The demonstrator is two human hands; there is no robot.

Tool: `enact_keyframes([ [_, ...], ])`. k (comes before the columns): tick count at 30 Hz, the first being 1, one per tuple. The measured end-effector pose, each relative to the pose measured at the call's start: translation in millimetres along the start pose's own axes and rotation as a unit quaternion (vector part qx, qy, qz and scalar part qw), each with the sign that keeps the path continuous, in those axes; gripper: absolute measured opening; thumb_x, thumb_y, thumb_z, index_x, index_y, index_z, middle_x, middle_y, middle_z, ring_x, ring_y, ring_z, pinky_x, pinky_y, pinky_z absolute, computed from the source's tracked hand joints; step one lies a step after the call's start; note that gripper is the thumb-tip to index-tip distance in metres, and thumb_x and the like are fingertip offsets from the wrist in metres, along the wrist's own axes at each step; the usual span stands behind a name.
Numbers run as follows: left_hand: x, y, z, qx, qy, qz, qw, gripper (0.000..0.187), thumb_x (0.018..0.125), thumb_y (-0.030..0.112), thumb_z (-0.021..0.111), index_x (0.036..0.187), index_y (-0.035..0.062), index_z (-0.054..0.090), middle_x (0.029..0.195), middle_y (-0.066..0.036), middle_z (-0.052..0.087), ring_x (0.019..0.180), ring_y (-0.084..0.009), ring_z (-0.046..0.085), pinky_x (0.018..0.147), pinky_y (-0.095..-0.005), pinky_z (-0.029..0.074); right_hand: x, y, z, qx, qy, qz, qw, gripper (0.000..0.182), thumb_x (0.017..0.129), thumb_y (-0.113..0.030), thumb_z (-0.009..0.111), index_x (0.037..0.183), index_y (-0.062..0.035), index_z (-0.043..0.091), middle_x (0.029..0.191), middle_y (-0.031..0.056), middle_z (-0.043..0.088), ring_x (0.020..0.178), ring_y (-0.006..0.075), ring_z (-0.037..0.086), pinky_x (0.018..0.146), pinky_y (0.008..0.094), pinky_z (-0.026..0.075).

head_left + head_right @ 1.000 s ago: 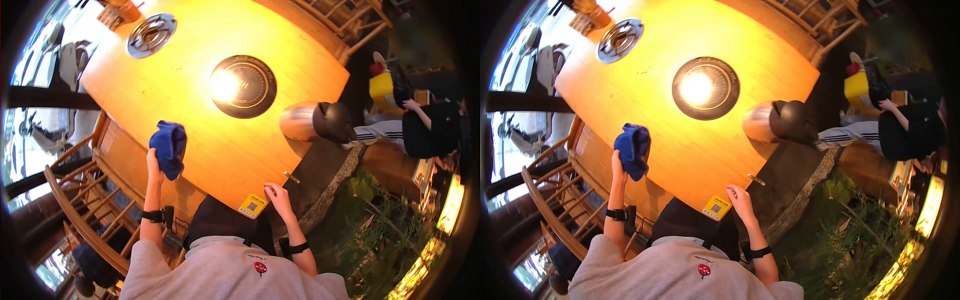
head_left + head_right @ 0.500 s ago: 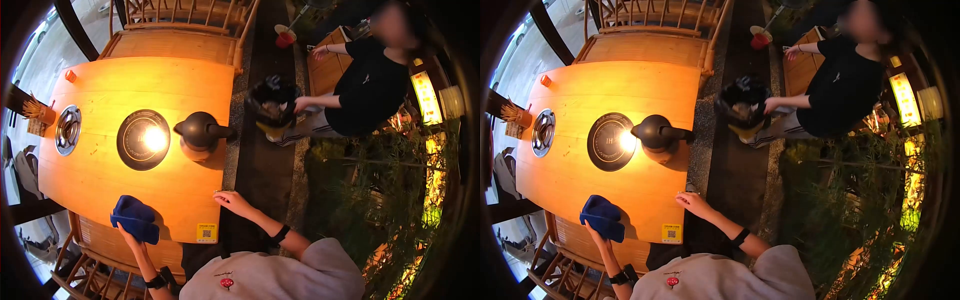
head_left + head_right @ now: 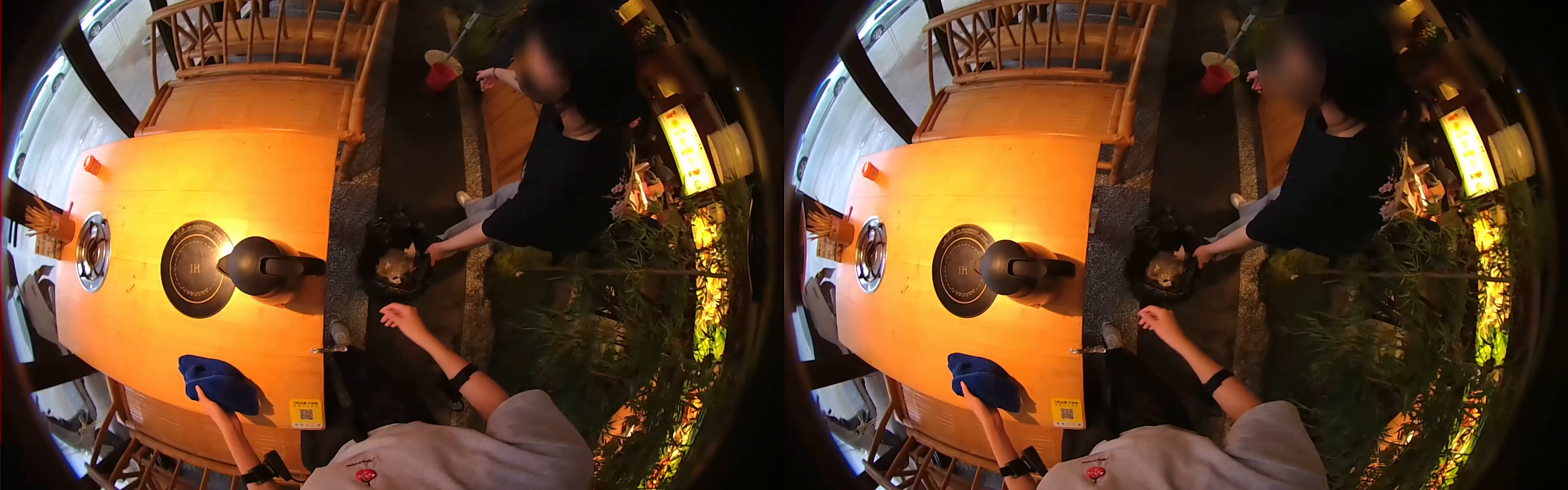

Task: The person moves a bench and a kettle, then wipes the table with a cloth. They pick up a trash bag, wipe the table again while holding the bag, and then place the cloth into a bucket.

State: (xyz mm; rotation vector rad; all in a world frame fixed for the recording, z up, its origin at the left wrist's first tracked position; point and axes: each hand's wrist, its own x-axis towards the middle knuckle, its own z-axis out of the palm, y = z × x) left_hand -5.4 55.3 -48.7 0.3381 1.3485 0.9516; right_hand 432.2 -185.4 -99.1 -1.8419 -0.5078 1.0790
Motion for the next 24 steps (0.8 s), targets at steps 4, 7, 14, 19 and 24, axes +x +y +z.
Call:
enact_keyframes([
  [4, -1, 3, 0, 0.017, 0.005, 0.003, 1.000, 0.063, 0.096, 0.050, 0.039, 0.140, 0.0051, 0.034, 0.133, -0.015, 0.049, 0.116, -0.0298, 0.053, 0.100, -0.0409, 0.044, 14, 65, -10, 0.045, 0.032, 0.106, 0.993, 0.019, 0.092, -0.019, 0.056, 0.096, -0.0028, 0.065, 0.075, 0.0090, 0.068, 0.059, 0.0129, 0.064, 0.053, 0.0235, 0.051],
  [7, 4, -2, 5, 0.022, 0.000, -0.021, 1.000, 0.062, 0.096, 0.049, 0.038, 0.139, 0.0048, 0.034, 0.133, -0.016, 0.049, 0.117, -0.0298, 0.053, 0.100, -0.0413, 0.044, 26, 120, -24, 0.033, 0.025, 0.208, 0.977, 0.022, 0.090, -0.023, 0.057, 0.097, -0.0036, 0.064, 0.076, 0.0100, 0.067, 0.059, 0.0149, 0.064, 0.052, 0.0255, 0.052],
  [14, 24, -20, -3, 0.157, 0.106, 0.027, 0.981, 0.071, 0.093, 0.048, 0.050, 0.142, 0.0047, 0.024, 0.136, -0.017, 0.043, 0.118, -0.0300, 0.051, 0.100, -0.0409, 0.043, 51, 185, -40, 0.009, 0.021, 0.309, 0.951, 0.023, 0.088, -0.025, 0.058, 0.095, -0.0031, 0.062, 0.075, 0.0110, 0.067, 0.060, 0.0165, 0.065, 0.051, 0.0271, 0.051],
  [19, 35, -24, -5, 0.240, 0.114, 0.053, 0.963, 0.076, 0.091, 0.047, 0.054, 0.144, 0.0046, 0.019, 0.139, -0.017, 0.039, 0.121, -0.0296, 0.049, 0.099, -0.0408, 0.044, 113, 240, -39, 0.111, 0.060, 0.318, 0.940, 0.030, 0.086, -0.029, 0.061, 0.100, -0.0022, 0.059, 0.079, 0.0138, 0.066, 0.065, 0.0206, 0.065, 0.058, 0.0317, 0.054],
  [24, 44, -35, -20, 0.249, 0.170, 0.126, 0.945, 0.101, 0.083, 0.054, 0.062, 0.148, 0.0077, 0.000, 0.145, -0.016, 0.032, 0.127, -0.0319, 0.042, 0.104, -0.0441, 0.039, 186, 324, -33, 0.222, 0.204, 0.386, 0.872, 0.048, 0.082, -0.031, 0.068, 0.114, -0.0017, 0.048, 0.091, 0.0215, 0.059, 0.077, 0.0302, 0.063, 0.067, 0.0449, 0.056],
])
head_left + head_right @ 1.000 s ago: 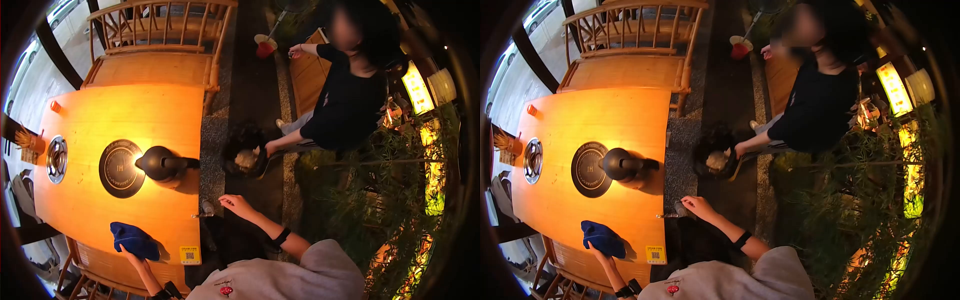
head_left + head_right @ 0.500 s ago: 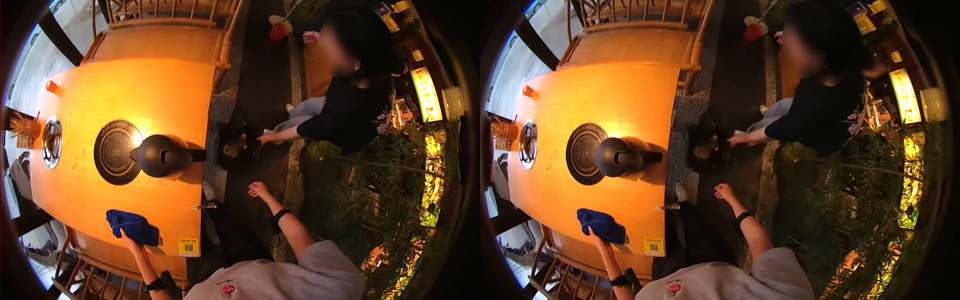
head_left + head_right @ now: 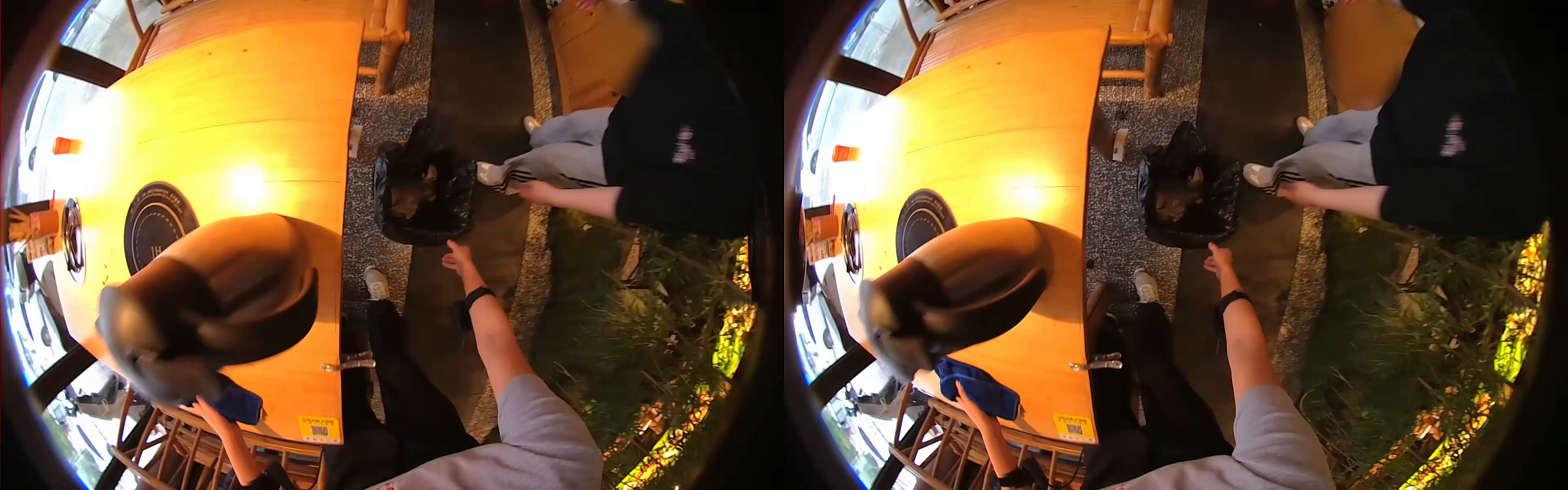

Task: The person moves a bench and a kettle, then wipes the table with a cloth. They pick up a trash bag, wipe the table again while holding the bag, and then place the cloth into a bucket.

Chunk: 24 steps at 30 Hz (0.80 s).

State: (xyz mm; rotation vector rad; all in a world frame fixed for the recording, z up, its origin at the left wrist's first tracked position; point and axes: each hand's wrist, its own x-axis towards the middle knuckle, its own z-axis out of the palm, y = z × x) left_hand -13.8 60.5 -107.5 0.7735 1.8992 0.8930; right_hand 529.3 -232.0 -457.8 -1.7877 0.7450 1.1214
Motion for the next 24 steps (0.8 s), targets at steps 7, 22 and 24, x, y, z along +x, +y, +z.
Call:
enact_keyframes([
  [7, 14, -2, -5, -0.016, -0.147, 0.036, 0.988, 0.049, 0.098, 0.037, 0.040, 0.135, 0.0040, 0.039, 0.134, -0.012, 0.047, 0.121, -0.0255, 0.049, 0.102, -0.0383, 0.041, 105, 18, 41, 0.284, 0.017, 0.015, 0.959, 0.039, 0.081, -0.015, 0.067, 0.107, 0.0041, 0.046, 0.093, 0.0272, 0.052, 0.079, 0.0391, 0.059, 0.070, 0.0548, 0.056],
  [22, -62, 34, 69, 0.124, 0.016, 0.013, 0.992, 0.047, 0.095, 0.039, 0.045, 0.130, 0.0066, 0.044, 0.126, -0.009, 0.054, 0.113, -0.0238, 0.055, 0.097, -0.0368, 0.044, 53, 146, 144, 0.454, -0.047, 0.168, 0.874, 0.026, 0.093, -0.007, 0.045, 0.115, 0.0063, 0.041, 0.123, 0.0294, 0.043, 0.114, 0.0477, 0.046, 0.094, 0.0633, 0.044],
  [24, -51, 27, 51, 0.074, 0.005, 0.001, 0.997, 0.052, 0.095, 0.039, 0.047, 0.134, 0.0066, 0.038, 0.130, -0.011, 0.050, 0.114, -0.0250, 0.054, 0.098, -0.0383, 0.044, 47, 157, 152, 0.482, -0.079, 0.262, 0.832, 0.033, 0.092, -0.010, 0.048, 0.121, 0.0041, 0.039, 0.123, 0.0281, 0.045, 0.113, 0.0476, 0.047, 0.094, 0.0622, 0.044],
])
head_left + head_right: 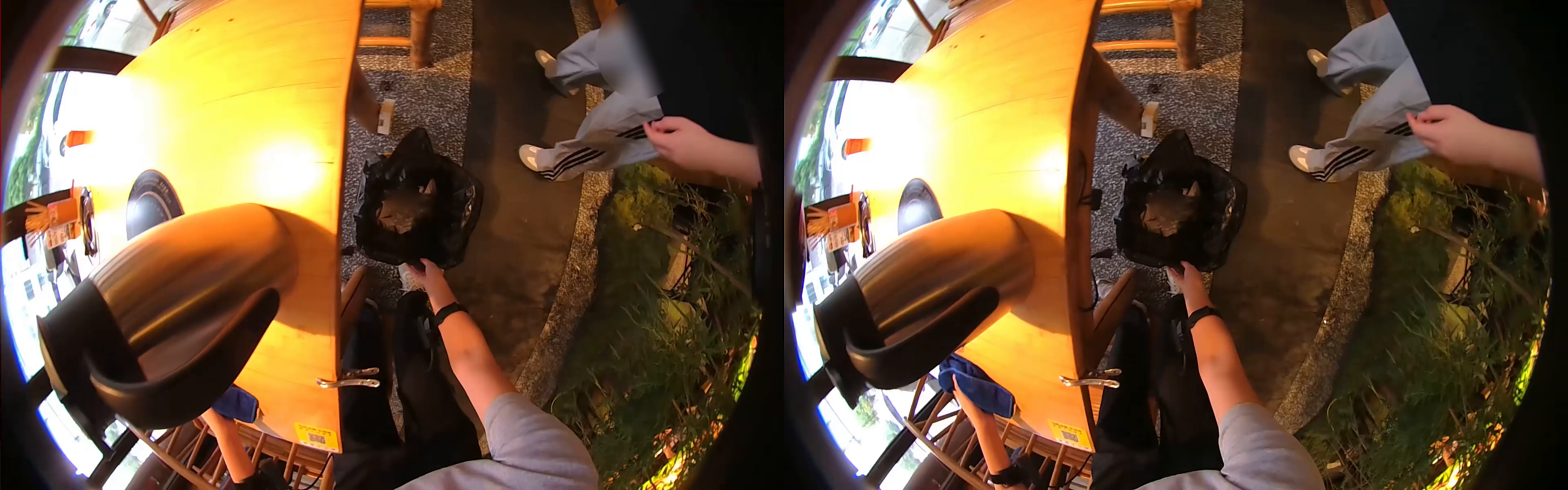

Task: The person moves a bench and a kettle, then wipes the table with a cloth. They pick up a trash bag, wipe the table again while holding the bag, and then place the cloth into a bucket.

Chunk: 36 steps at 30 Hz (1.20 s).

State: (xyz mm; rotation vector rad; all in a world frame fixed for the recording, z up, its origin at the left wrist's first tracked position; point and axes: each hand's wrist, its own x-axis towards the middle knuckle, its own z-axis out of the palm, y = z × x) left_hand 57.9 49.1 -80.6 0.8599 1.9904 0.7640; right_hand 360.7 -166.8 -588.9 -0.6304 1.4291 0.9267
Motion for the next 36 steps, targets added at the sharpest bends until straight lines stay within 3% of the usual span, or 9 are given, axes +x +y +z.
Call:
enact_keyframes([
  [5, 32, -19, -44, -0.092, 0.018, 0.005, 0.996, 0.066, 0.090, 0.032, 0.060, 0.143, 0.0129, 0.025, 0.136, -0.009, 0.043, 0.118, -0.0241, 0.050, 0.100, -0.0378, 0.042, -16, -22, 9, -0.224, 0.022, 0.190, 0.956, 0.053, 0.089, -0.024, 0.059, 0.127, 0.0036, 0.035, 0.127, 0.0283, 0.045, 0.114, 0.0483, 0.047, 0.095, 0.0625, 0.040],
  [12, -45, 32, -84, 0.088, -0.041, 0.238, 0.966, 0.030, 0.087, 0.010, 0.058, 0.116, 0.0023, 0.054, 0.114, -0.012, 0.057, 0.100, -0.0212, 0.054, 0.088, -0.0358, 0.042, -256, -37, 77, -0.477, -0.079, -0.245, 0.840, 0.031, 0.088, -0.027, 0.060, 0.110, -0.0060, 0.052, 0.101, 0.0176, 0.064, 0.086, 0.0265, 0.065, 0.070, 0.0400, 0.054],
  [14, -80, 64, -91, 0.196, -0.108, 0.342, 0.913, 0.013, 0.077, 0.001, 0.059, 0.089, -0.0031, 0.057, 0.095, -0.019, 0.059, 0.077, -0.0274, 0.057, 0.072, -0.0413, 0.045, -363, -9, 97, -0.547, -0.167, -0.291, 0.767, 0.027, 0.090, -0.023, 0.058, 0.109, -0.0035, 0.054, 0.102, 0.0162, 0.064, 0.087, 0.0209, 0.065, 0.072, 0.0331, 0.053],
  [15, -89, 72, -100, 0.280, -0.141, 0.447, 0.838, 0.021, 0.070, -0.001, 0.062, 0.091, -0.0021, 0.058, 0.099, -0.022, 0.058, 0.083, -0.0352, 0.059, 0.073, -0.0410, 0.046, -411, 8, 105, -0.566, -0.230, -0.293, 0.736, 0.029, 0.091, -0.022, 0.057, 0.111, -0.0020, 0.054, 0.105, 0.0163, 0.064, 0.091, 0.0209, 0.064, 0.076, 0.0324, 0.052],
  [21, -147, 140, -91, 0.205, -0.371, 0.478, 0.770, 0.051, 0.066, 0.000, 0.067, 0.112, 0.0219, 0.066, 0.106, -0.013, 0.059, 0.086, -0.0322, 0.063, 0.071, -0.0378, 0.053, -591, 118, 108, -0.661, -0.463, -0.256, 0.531, 0.044, 0.089, -0.023, 0.059, 0.127, -0.0009, 0.050, 0.129, 0.0127, 0.055, 0.124, 0.0207, 0.047, 0.106, 0.0343, 0.032],
  [26, -167, 139, -68, -0.015, -0.494, 0.359, 0.792, 0.051, 0.071, -0.006, 0.062, 0.119, 0.0119, 0.059, 0.117, -0.014, 0.052, 0.106, -0.0292, 0.056, 0.089, -0.0330, 0.045, -601, 163, 100, -0.670, -0.510, -0.088, 0.532, 0.057, 0.091, -0.041, 0.057, 0.129, 0.0008, 0.047, 0.131, 0.0141, 0.051, 0.126, 0.0220, 0.044, 0.110, 0.0360, 0.027],
  [29, -187, 131, -44, -0.169, -0.443, 0.294, 0.830, 0.048, 0.082, -0.003, 0.059, 0.128, 0.0055, 0.048, 0.124, -0.011, 0.047, 0.119, -0.0218, 0.046, 0.100, -0.0298, 0.035, -604, 161, 95, -0.707, -0.397, -0.047, 0.584, 0.055, 0.093, -0.040, 0.055, 0.131, -0.0016, 0.045, 0.125, 0.0110, 0.055, 0.117, 0.0193, 0.052, 0.099, 0.0341, 0.044],
  [35, -198, 89, -7, -0.377, -0.329, 0.128, 0.856, 0.063, 0.087, 0.004, 0.063, 0.138, 0.0037, 0.026, 0.131, -0.014, 0.042, 0.121, -0.0213, 0.046, 0.104, -0.0315, 0.035, -610, 167, 104, -0.685, -0.388, -0.040, 0.615, 0.045, 0.097, -0.030, 0.049, 0.132, -0.0033, 0.045, 0.130, 0.0116, 0.050, 0.120, 0.0201, 0.050, 0.100, 0.0346, 0.044],
  [36, -194, 88, -13, -0.407, -0.300, 0.087, 0.859, 0.061, 0.086, 0.004, 0.063, 0.136, 0.0033, 0.027, 0.128, -0.013, 0.045, 0.119, -0.0204, 0.047, 0.102, -0.0306, 0.037, -611, 174, 107, -0.711, -0.430, -0.035, 0.555, 0.051, 0.096, -0.034, 0.049, 0.136, -0.0030, 0.039, 0.138, 0.0119, 0.043, 0.126, 0.0218, 0.045, 0.105, 0.0357, 0.039],
])
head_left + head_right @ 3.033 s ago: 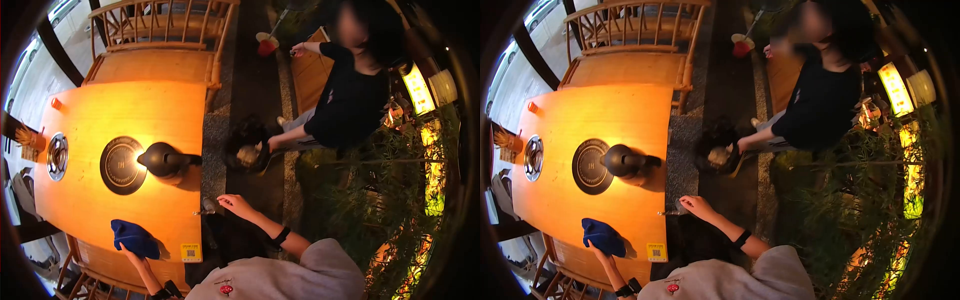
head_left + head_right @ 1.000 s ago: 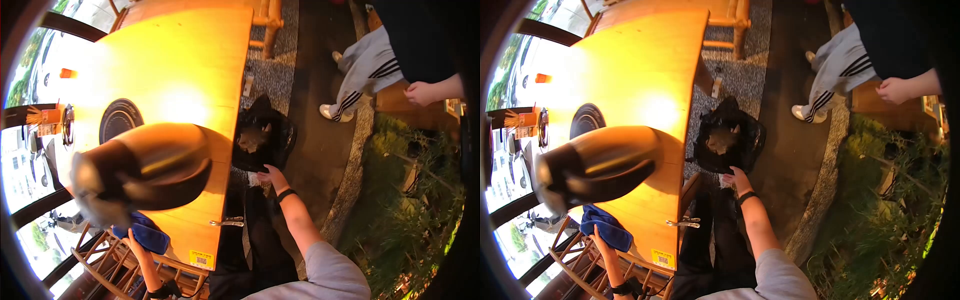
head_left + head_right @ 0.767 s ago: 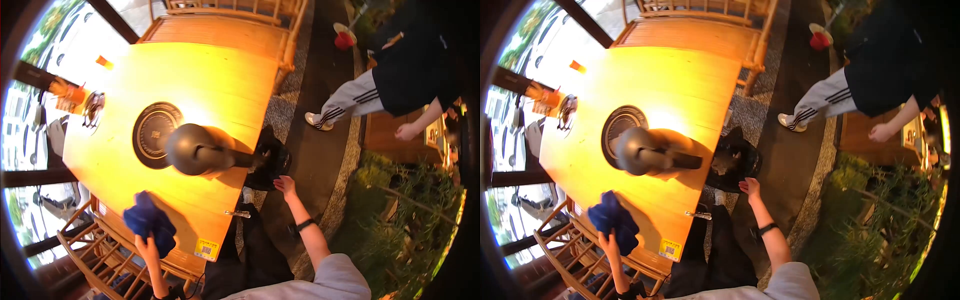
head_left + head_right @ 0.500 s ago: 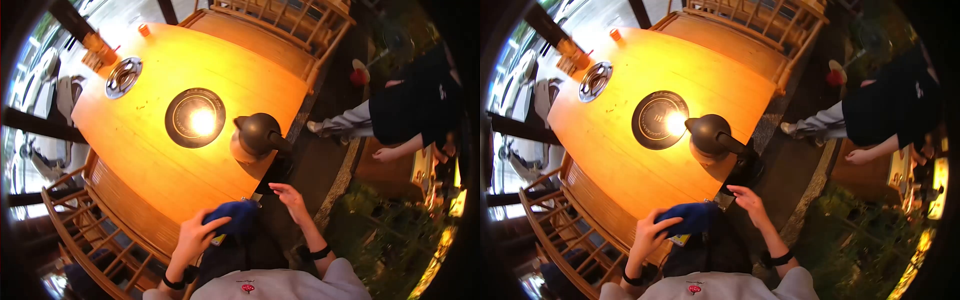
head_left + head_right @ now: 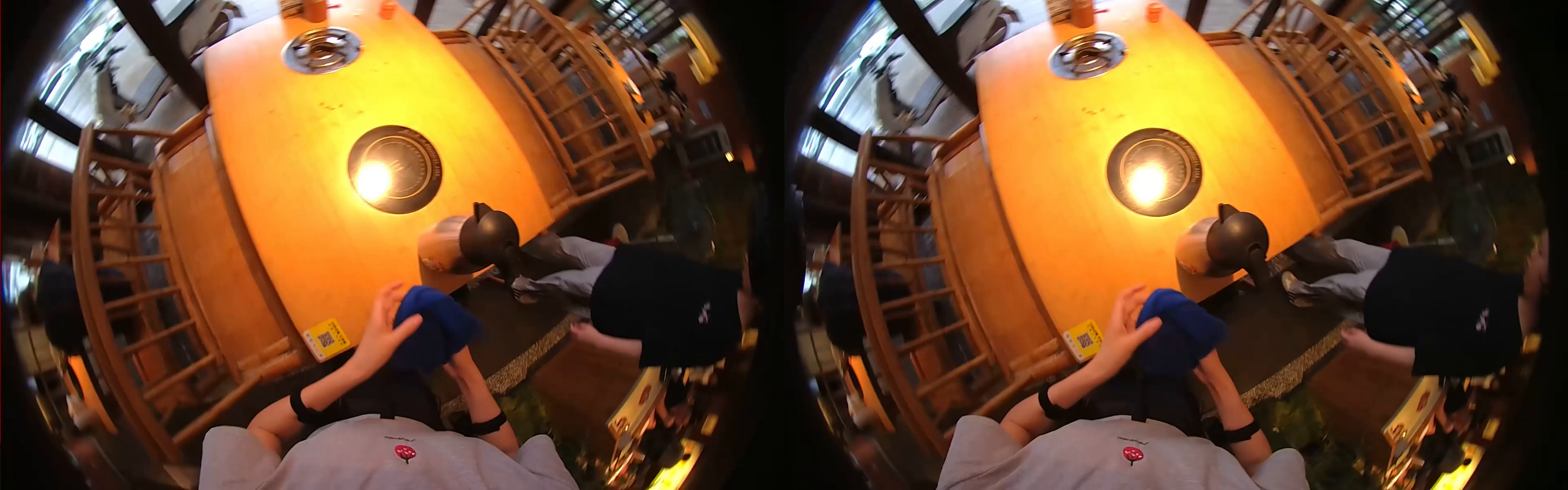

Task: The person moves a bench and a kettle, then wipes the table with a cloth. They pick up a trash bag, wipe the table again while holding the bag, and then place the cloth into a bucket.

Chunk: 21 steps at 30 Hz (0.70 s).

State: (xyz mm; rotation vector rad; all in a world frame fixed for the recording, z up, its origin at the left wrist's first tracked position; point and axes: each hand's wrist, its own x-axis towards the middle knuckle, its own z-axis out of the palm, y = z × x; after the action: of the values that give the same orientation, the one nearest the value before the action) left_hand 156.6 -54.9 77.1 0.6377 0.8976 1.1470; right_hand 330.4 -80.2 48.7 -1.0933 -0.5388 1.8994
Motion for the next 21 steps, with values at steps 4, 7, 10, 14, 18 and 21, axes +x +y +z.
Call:
enact_keyframes([
  [4, 2, 19, -29, -0.035, 0.214, -0.037, 0.976, 0.041, 0.089, 0.014, 0.063, 0.123, 0.0034, 0.043, 0.103, -0.009, 0.060, 0.099, -0.0170, 0.059, 0.088, -0.0290, 0.047, 13, 10, 2, -0.042, -0.073, 0.004, 0.996, 0.068, 0.094, -0.034, 0.053, 0.145, -0.0018, 0.021, 0.144, 0.0120, 0.035, 0.129, 0.0218, 0.040, 0.109, 0.0370, 0.031],
  [7, 19, 27, -98, -0.126, 0.219, -0.161, 0.954, 0.034, 0.093, 0.029, 0.053, 0.117, 0.0048, 0.054, 0.105, -0.010, 0.064, 0.099, -0.0206, 0.062, 0.090, -0.0352, 0.049, 42, 23, 28, -0.129, -0.116, 0.037, 0.984, 0.069, 0.093, -0.026, 0.055, 0.145, -0.0002, 0.018, 0.148, 0.0137, 0.028, 0.138, 0.0228, 0.025, 0.112, 0.0332, 0.020],
  [10, 44, 62, -155, -0.227, 0.172, -0.162, 0.945, 0.043, 0.095, 0.035, 0.046, 0.122, 0.0032, 0.054, 0.120, -0.014, 0.061, 0.109, -0.0270, 0.059, 0.098, -0.0421, 0.046, 77, 14, 91, -0.133, -0.173, -0.032, 0.975, 0.064, 0.092, -0.018, 0.056, 0.144, -0.0013, 0.023, 0.145, 0.0154, 0.031, 0.135, 0.0220, 0.029, 0.111, 0.0333, 0.021],
  [14, 108, 136, -244, -0.232, 0.127, -0.087, 0.961, 0.046, 0.095, 0.038, 0.043, 0.118, 0.0001, 0.055, 0.115, -0.016, 0.062, 0.105, -0.0299, 0.061, 0.096, -0.0437, 0.047, 115, 53, 107, -0.101, -0.148, 0.038, 0.983, 0.053, 0.094, -0.017, 0.053, 0.140, -0.0043, 0.031, 0.134, 0.0147, 0.044, 0.115, 0.0198, 0.050, 0.099, 0.0329, 0.040],
  [18, 182, 167, -348, -0.172, 0.199, -0.078, 0.962, 0.044, 0.094, 0.034, 0.043, 0.117, -0.0015, 0.055, 0.112, -0.018, 0.062, 0.098, -0.0309, 0.062, 0.089, -0.0433, 0.051, 124, 93, 112, -0.135, -0.014, 0.027, 0.990, 0.038, 0.095, -0.009, 0.050, 0.131, 0.0007, 0.040, 0.113, 0.0121, 0.059, 0.100, 0.0150, 0.058, 0.088, 0.0270, 0.046],
  [21, 218, 199, -381, -0.123, 0.163, -0.036, 0.978, 0.041, 0.095, 0.031, 0.040, 0.116, -0.0022, 0.055, 0.111, -0.017, 0.062, 0.096, -0.0298, 0.062, 0.086, -0.0433, 0.052, 122, 96, 135, -0.117, 0.053, 0.021, 0.991, 0.034, 0.096, -0.010, 0.049, 0.128, 0.0018, 0.044, 0.110, 0.0124, 0.061, 0.098, 0.0146, 0.059, 0.085, 0.0265, 0.046],
])
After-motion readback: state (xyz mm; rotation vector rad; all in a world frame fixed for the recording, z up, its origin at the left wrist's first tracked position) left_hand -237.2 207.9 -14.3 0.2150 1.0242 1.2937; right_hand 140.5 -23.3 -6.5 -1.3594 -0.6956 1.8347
